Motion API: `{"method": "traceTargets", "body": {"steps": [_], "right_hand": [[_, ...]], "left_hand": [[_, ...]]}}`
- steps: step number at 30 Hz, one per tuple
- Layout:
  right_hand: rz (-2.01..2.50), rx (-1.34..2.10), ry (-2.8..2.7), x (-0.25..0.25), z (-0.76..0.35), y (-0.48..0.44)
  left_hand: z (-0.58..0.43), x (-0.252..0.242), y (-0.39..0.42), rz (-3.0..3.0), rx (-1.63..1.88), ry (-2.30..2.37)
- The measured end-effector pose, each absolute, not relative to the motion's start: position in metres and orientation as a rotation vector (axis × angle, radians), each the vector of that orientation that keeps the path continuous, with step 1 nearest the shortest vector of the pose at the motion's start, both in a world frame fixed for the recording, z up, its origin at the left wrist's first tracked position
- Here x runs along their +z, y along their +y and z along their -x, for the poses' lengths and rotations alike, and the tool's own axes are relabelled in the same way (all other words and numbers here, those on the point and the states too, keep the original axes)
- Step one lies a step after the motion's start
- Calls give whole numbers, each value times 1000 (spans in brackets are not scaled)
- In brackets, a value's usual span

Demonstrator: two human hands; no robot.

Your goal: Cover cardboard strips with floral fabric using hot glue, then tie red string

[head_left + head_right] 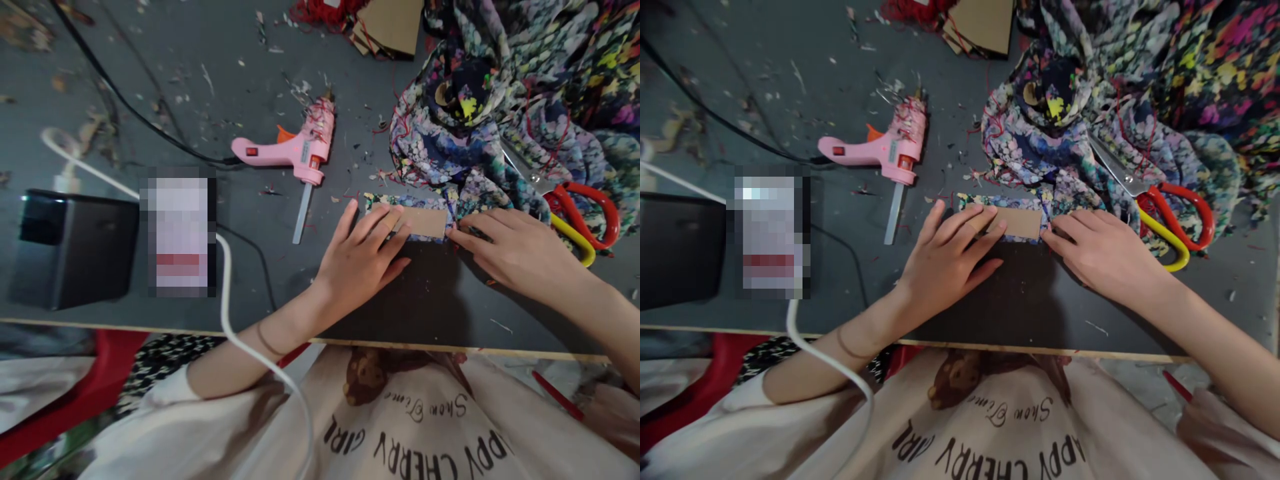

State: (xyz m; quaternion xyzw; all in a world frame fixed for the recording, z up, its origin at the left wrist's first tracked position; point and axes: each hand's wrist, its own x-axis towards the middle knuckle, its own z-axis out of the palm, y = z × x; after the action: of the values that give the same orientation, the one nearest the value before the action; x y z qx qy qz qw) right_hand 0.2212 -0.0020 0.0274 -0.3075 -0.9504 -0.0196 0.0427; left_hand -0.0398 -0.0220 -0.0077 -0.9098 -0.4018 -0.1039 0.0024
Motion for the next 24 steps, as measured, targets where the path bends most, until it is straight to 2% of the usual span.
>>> {"method": "traceTargets", "body": {"steps": [13,24], "right_hand": [[947,146,-2758,13,-204,-4],[997,25,-2766,12,-203,-14]], "left_hand": [[42,-5,-26,2841,-344,-1354],[46,7,-31,2831,-327,-1304]]}}
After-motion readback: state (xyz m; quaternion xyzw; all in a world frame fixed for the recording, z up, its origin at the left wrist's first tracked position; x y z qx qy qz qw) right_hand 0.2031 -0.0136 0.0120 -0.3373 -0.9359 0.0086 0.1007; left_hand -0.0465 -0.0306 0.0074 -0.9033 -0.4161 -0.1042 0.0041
